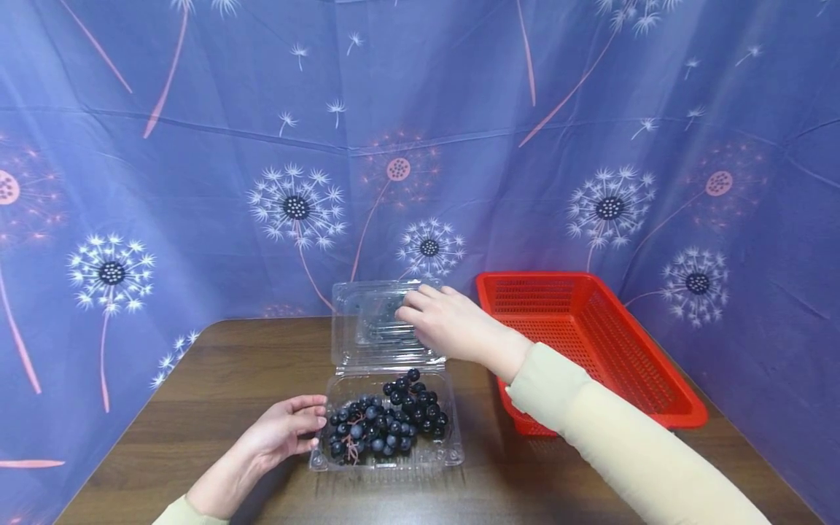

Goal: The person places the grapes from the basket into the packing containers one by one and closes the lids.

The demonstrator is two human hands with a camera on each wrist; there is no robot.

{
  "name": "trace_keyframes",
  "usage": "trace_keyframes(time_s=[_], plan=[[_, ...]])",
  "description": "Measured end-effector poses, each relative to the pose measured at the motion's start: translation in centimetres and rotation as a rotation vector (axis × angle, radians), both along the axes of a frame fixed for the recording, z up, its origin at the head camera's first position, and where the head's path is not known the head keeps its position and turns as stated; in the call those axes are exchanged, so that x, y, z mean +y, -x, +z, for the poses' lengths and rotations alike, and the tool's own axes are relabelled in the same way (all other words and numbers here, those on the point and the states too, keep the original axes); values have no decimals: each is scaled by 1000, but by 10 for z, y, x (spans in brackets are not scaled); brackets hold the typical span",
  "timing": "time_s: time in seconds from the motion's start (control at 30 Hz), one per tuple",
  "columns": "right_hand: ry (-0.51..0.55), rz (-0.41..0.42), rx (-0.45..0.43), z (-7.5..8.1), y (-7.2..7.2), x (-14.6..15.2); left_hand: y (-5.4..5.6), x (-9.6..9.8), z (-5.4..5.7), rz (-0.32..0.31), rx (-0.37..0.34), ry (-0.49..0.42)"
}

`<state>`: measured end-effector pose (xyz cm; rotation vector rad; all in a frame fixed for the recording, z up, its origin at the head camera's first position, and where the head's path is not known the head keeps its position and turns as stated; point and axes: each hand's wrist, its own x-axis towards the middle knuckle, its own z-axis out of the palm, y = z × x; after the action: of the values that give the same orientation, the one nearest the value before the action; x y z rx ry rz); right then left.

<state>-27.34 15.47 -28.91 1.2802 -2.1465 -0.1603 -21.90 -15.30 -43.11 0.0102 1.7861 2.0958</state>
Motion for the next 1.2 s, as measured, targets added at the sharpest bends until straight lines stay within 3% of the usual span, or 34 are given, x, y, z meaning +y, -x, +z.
trace_keyframes(time_s=[0.27,0.73,1.2], plan=[[10,-74,-56,-3,22,1,1,0,-1,-5,3,-15],[62,-155,-98,-9,48,4,2,1,-2,-14,0,-21],[54,-289,-215,-19,72,10,3,1,-3,-8,-13,-25]])
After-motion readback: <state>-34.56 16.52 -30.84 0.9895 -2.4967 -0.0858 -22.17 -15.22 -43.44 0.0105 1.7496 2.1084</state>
